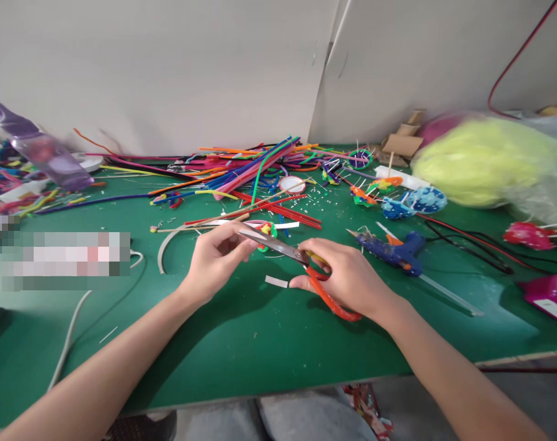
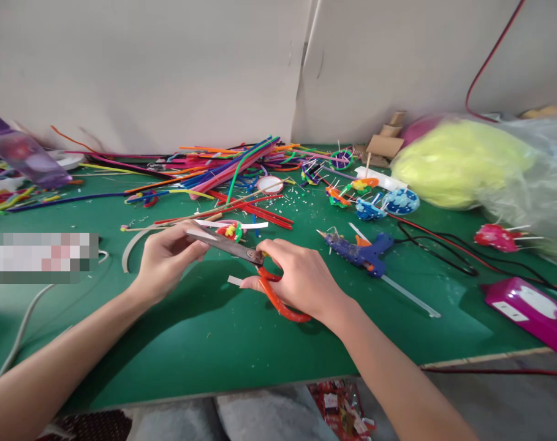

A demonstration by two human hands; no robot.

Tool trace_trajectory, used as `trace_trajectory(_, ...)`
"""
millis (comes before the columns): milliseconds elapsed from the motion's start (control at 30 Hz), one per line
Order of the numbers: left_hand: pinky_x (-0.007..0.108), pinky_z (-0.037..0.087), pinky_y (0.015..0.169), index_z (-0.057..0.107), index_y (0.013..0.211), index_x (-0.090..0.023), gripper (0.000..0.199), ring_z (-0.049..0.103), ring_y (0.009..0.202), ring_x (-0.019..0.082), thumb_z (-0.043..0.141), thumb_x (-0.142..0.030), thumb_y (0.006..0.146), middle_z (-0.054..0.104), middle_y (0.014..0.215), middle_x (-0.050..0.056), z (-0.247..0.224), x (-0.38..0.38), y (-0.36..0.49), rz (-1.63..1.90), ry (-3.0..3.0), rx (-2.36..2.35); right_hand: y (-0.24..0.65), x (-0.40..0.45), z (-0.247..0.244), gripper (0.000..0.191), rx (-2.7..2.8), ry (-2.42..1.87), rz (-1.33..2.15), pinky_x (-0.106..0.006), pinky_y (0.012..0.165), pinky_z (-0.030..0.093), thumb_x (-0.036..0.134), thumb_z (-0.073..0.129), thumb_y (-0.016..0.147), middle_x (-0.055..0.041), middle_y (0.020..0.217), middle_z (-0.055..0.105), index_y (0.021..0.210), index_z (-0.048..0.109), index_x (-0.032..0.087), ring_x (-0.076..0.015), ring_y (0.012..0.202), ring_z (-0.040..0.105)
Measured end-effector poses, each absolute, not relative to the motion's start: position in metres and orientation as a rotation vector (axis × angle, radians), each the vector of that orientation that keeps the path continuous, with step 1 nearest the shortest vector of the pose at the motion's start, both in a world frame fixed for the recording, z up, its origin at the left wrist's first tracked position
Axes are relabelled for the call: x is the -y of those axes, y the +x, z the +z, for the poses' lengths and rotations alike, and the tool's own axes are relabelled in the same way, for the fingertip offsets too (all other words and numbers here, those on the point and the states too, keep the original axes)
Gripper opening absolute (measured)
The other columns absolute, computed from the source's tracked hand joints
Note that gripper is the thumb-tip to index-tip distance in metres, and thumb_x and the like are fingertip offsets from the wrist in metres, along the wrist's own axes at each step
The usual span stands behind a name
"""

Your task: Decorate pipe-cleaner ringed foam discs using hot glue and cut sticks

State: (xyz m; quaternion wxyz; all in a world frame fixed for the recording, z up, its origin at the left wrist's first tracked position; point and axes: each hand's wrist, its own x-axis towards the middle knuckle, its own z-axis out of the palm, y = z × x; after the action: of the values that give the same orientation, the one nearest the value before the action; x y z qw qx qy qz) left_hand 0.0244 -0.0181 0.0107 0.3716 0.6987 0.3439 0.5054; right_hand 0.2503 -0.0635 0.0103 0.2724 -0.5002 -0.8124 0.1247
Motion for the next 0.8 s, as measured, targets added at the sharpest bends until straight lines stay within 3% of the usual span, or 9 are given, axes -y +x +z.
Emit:
trace_trajectory(467, 0.020, 0.041, 0.044, 0.068, 0.078, -0.017, 0.014, 0.051, 0.051, 0.009, 0.070, -0.031, 0.078, 0.061, 0.064, 0.000, 0.0081, 0.0190, 0.0251, 1.313, 1.744, -0.899, 0.2510, 0.0628, 0.0067, 0.042, 2.159, -1.316, 0.353, -0.027, 0.066, 0.045, 0.059, 0.065, 0.077, -0.0051, 0.091, 0.067, 0.095, 0.062, 0.021, -0.0171, 0.072, 0.061)
trace_trajectory(800, 0.020, 0.039, 0.042, 0.067, 0.074, -0.016, 0.017, 0.049, 0.049, 0.009, 0.070, -0.033, 0.078, 0.058, 0.058, -0.001, 0.0103, 0.0194, 0.0253, 1.300, 1.771, -0.941, 0.2506, 0.0632, 0.0064, 0.044, 2.141, -1.298, 0.348, -0.025, 0.060, 0.042, 0.059, 0.065, 0.076, -0.0038, 0.081, 0.067, 0.093, 0.064, 0.019, -0.0135, 0.062, 0.054)
